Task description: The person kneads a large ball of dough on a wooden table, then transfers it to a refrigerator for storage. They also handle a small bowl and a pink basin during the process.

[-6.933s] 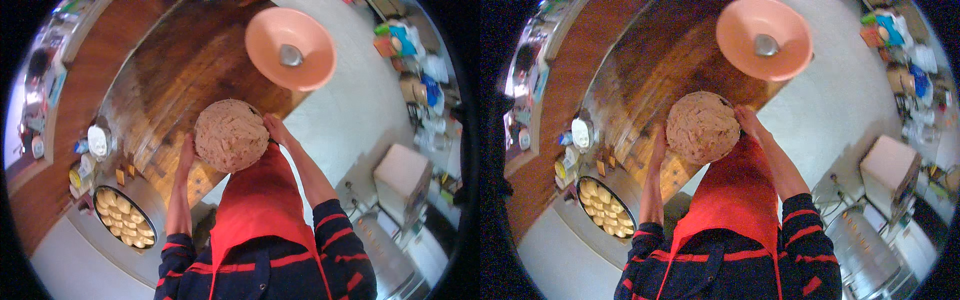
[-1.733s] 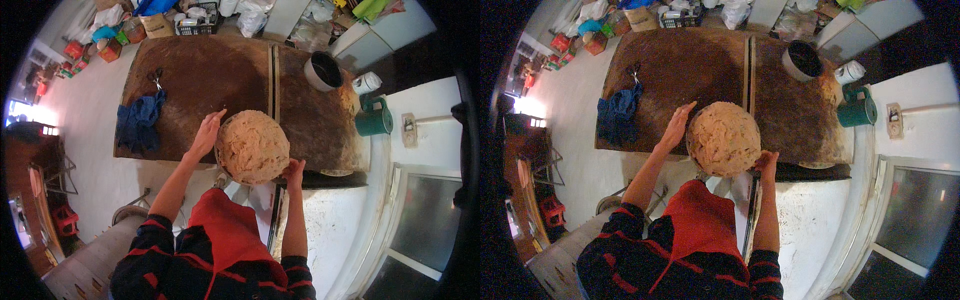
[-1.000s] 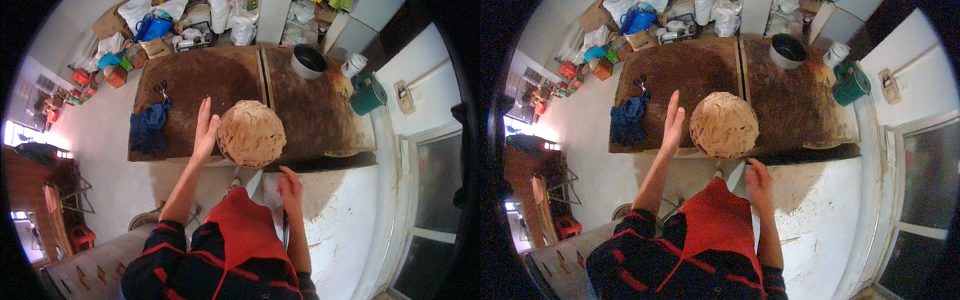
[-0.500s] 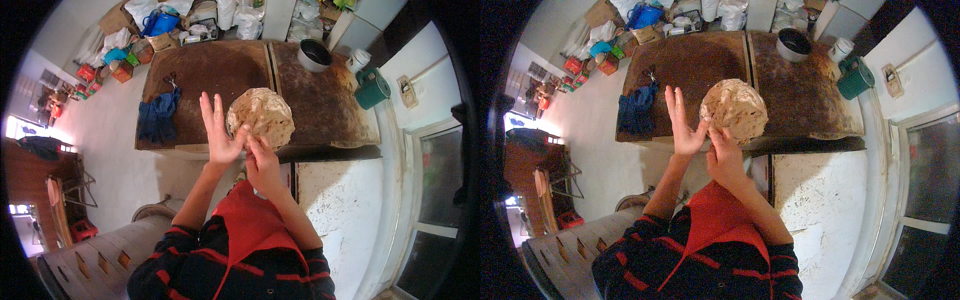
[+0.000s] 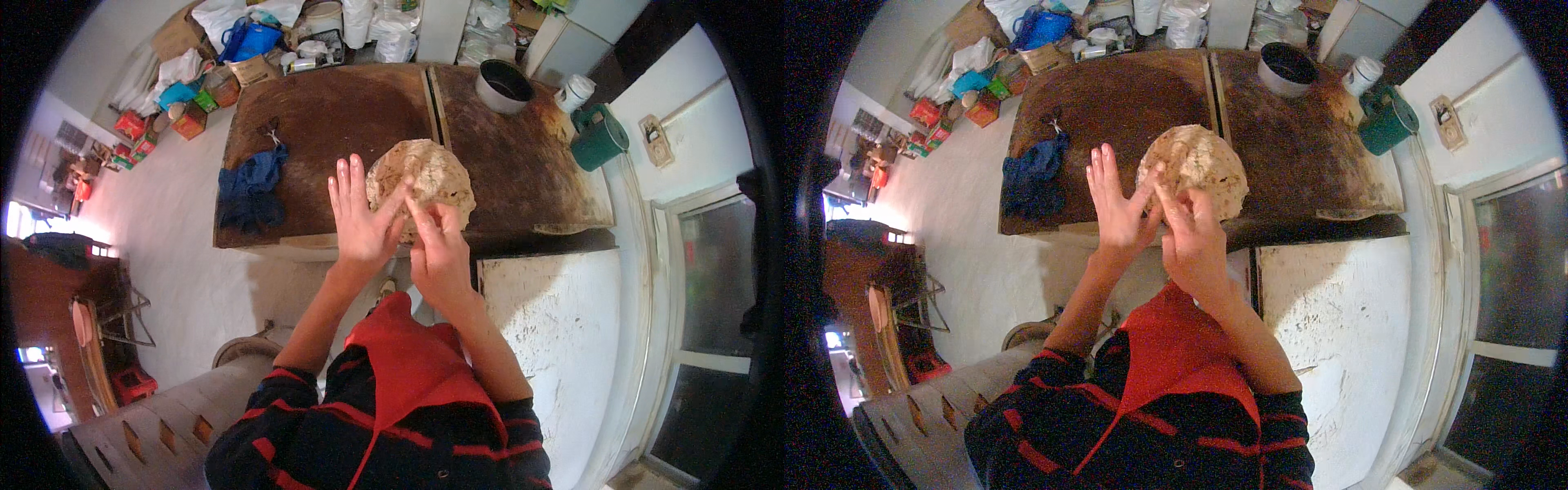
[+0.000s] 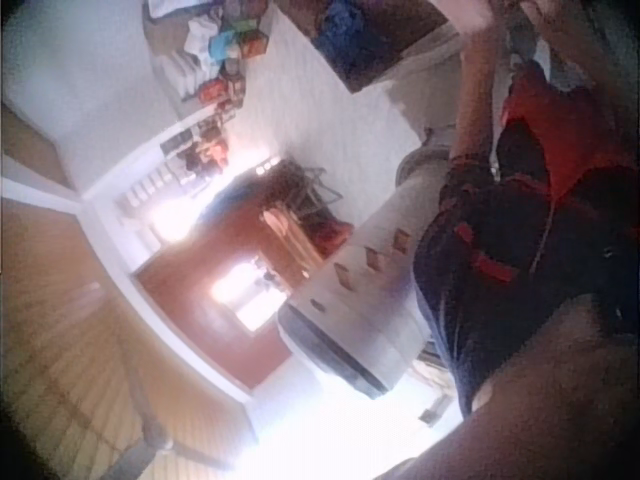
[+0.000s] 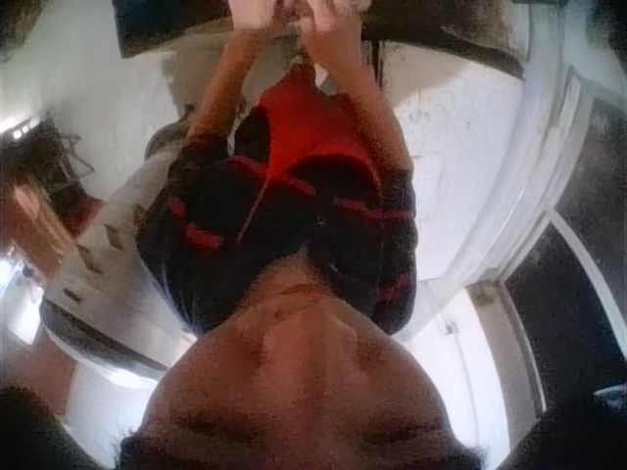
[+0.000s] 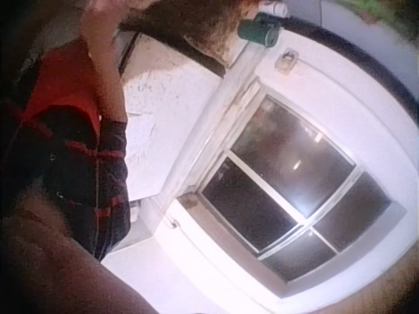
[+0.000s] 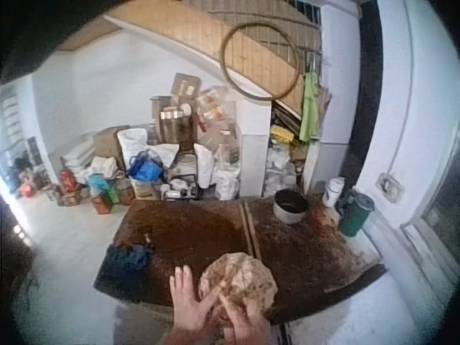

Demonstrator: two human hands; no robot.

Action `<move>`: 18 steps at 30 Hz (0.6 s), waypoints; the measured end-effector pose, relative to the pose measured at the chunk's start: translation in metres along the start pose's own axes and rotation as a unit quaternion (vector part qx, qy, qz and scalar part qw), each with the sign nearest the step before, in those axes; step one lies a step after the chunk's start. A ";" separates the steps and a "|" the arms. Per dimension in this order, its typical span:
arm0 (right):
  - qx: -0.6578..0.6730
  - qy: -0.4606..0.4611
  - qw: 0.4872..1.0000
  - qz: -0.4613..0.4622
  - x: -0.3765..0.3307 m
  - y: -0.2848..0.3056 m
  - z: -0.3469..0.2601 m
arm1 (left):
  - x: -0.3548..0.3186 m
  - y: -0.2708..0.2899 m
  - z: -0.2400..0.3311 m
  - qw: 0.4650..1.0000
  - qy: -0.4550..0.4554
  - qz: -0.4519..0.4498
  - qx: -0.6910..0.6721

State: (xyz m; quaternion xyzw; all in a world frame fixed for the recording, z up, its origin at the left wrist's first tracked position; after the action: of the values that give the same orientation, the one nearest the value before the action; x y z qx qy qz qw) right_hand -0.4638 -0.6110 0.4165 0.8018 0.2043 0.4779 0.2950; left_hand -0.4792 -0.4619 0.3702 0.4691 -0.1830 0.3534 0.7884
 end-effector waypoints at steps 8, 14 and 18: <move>-0.053 -0.045 0.998 -0.008 0.002 0.002 0.032 | -0.008 -0.007 -0.001 0.999 -0.009 0.005 -0.045; -0.109 -0.067 0.985 -0.117 -0.008 -0.007 0.036 | -0.013 -0.022 0.012 0.998 -0.040 -0.008 -0.056; -0.101 -0.085 0.982 -0.136 -0.011 -0.006 0.033 | -0.005 -0.034 0.006 0.997 -0.044 0.000 -0.059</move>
State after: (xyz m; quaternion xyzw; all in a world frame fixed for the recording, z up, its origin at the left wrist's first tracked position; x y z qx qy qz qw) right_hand -0.4393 -0.6223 0.3931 0.7704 0.2357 0.3814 0.4532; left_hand -0.4577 -0.4798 0.3496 0.4371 -0.2380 0.3214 0.8056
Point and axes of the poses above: each hand's wrist, its own x-axis towards the middle knuckle, its own y-axis out of the back of the hand, z = x × y, the point moved 3 cm from there along x, towards the middle knuckle, and after that the axes turned 14 degrees about y, right-handed, at the moved point
